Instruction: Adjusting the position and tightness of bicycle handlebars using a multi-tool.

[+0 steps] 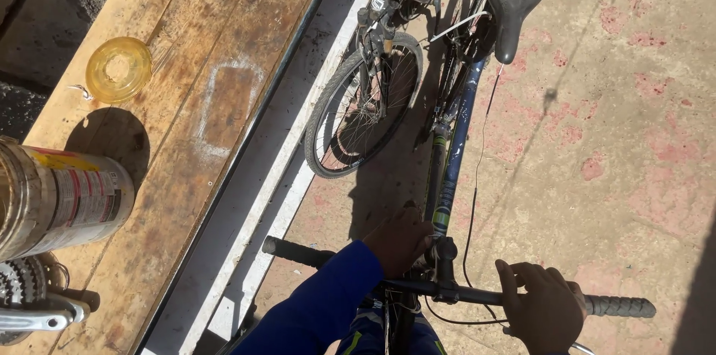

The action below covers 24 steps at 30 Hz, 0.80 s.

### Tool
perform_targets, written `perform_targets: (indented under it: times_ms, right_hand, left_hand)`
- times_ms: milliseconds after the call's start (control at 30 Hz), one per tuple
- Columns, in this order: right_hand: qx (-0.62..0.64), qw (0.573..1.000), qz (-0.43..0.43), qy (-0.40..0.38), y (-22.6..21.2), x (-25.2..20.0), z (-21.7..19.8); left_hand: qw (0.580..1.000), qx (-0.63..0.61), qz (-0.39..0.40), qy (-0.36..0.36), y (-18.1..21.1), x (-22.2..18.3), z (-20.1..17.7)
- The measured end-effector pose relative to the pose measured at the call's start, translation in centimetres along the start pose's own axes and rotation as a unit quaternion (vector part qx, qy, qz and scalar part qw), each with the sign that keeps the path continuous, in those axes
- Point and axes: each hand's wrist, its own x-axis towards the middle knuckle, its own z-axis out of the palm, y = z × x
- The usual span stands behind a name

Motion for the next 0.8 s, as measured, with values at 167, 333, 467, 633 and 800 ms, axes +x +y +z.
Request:
perform_targets:
  times_ms: [167,333,467,633,800]
  right_hand:
    - [-0.039,0.996,0.044,-0.070,-0.1,0.3,-0.4]
    - [-0.034,0.998,0.035,-0.038,0.1,0.0,-0.1]
    - [-0.034,0.998,0.035,-0.030,0.3,-0.1,0.1]
    - [-0.044,0.996,0.048,-0.067,0.4,-0.1,-0.1]
    - [-0.047,0.994,0.057,-0.079,0.4,-0.4,-0.2]
  left_hand:
    - [0.999,0.043,0.000,0.008,0.7,0.0,-0.1]
    - [0.982,0.173,0.047,0.054,1.0,0.0,0.3]
    - [0.959,0.249,0.088,0.102,1.2,0.3,0.5]
    - [0.993,0.119,0.015,-0.011,0.5,0.6,1.4]
    - [0.974,0.202,0.085,0.052,1.6,0.6,0.4]
